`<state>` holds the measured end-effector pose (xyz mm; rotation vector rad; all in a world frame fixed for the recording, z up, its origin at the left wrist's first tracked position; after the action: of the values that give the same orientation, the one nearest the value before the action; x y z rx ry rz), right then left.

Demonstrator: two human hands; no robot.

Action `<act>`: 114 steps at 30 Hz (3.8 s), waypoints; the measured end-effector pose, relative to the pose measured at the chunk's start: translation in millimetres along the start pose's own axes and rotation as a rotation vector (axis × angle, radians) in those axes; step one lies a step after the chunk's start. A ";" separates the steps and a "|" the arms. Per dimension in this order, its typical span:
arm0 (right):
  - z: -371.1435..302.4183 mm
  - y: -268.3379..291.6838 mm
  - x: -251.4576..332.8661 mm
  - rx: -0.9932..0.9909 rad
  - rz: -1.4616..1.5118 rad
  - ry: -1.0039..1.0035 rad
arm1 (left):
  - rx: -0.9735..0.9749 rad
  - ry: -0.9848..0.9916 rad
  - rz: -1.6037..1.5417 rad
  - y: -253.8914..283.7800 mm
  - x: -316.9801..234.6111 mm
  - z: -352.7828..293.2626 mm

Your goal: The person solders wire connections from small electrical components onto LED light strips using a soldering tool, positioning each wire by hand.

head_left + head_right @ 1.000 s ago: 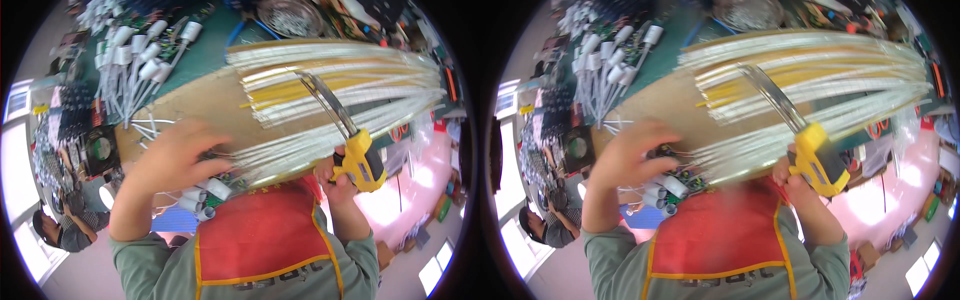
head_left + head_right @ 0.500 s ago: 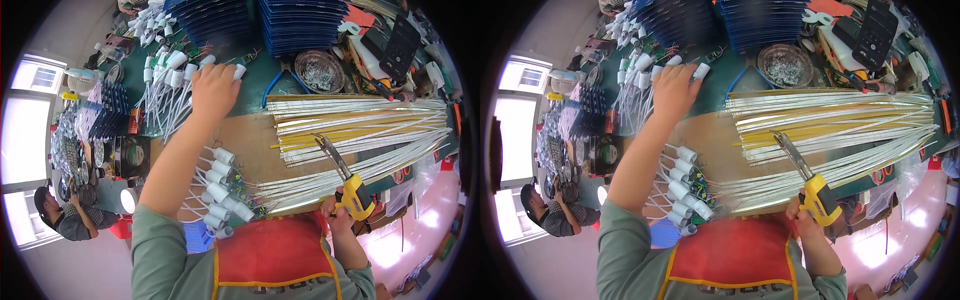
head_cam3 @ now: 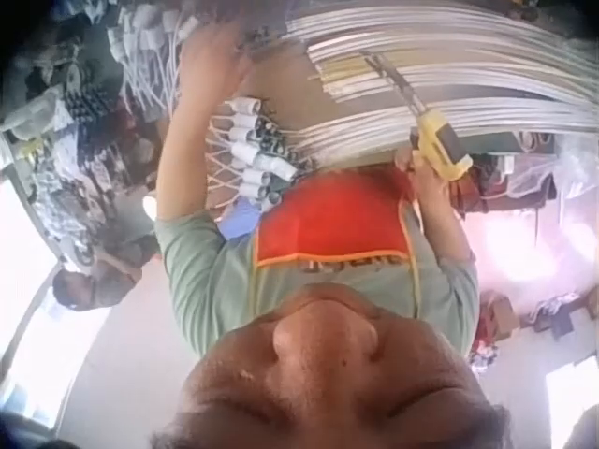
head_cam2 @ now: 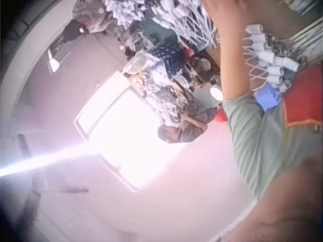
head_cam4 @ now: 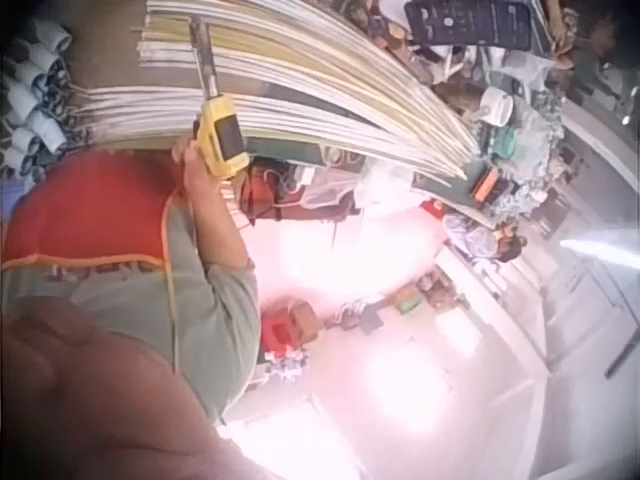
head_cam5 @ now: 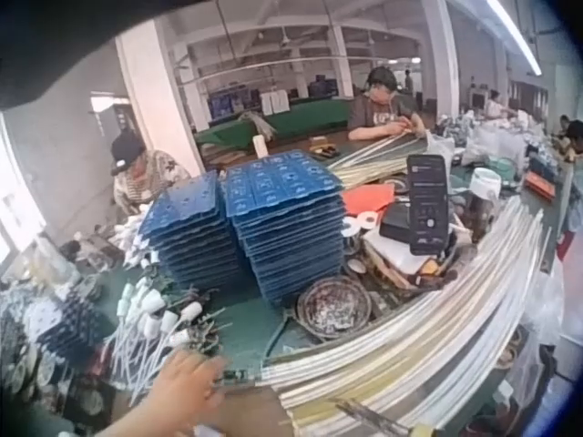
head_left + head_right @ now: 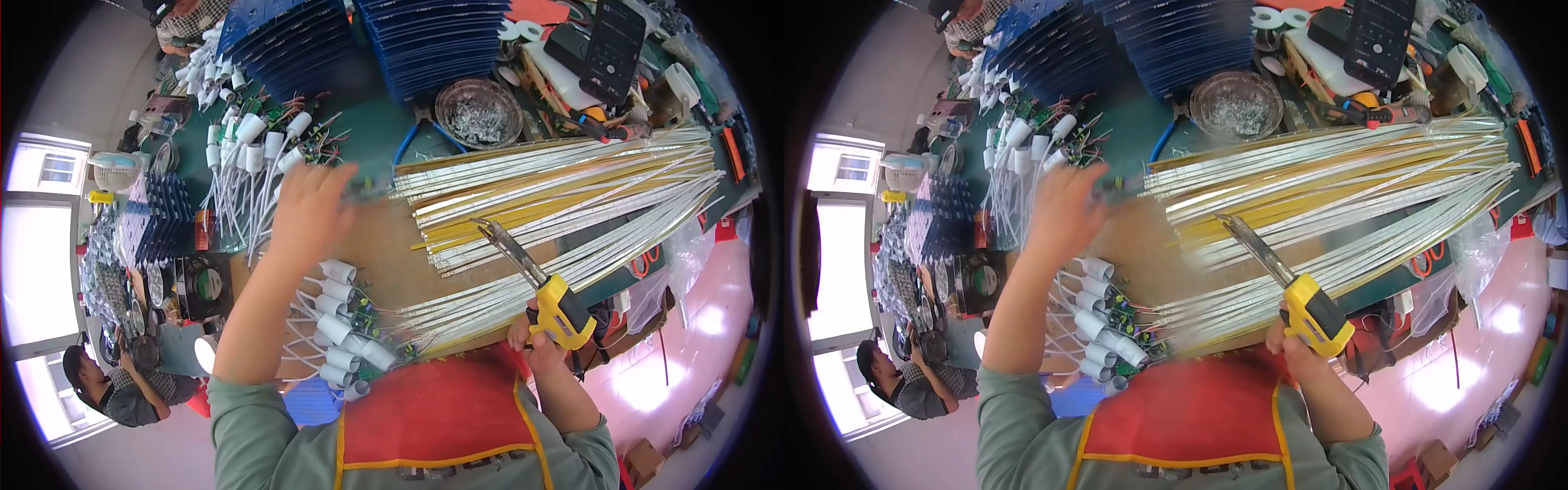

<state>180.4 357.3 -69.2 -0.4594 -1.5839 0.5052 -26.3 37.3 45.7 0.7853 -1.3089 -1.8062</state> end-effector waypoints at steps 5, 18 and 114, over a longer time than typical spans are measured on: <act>2.4 -4.8 3.7 0.017 0.001 -0.011 | 0.346 -0.074 -0.264 1.3 -18.6 -52.7; 3.4 -10.7 6.8 -0.014 0.001 -0.026 | 0.452 -0.334 -0.250 -26.3 -57.8 -42.1; -47.5 -4.5 -8.8 0.092 -0.646 -0.147 | 0.154 -0.383 -0.364 -48.1 -94.1 -42.6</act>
<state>228.4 350.9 -71.1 0.1717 -1.7298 0.1140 47.5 105.4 -8.1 0.8290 -1.6481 -2.2465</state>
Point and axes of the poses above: each hand's wrist, its own z-axis towards the middle knuckle, its own y-axis out of the back of the hand, x = y × z, the point moved 3 cm from there along z, towards the middle knuckle, and after that the axes turned 2 degrees about z, right-handed, at the moved point
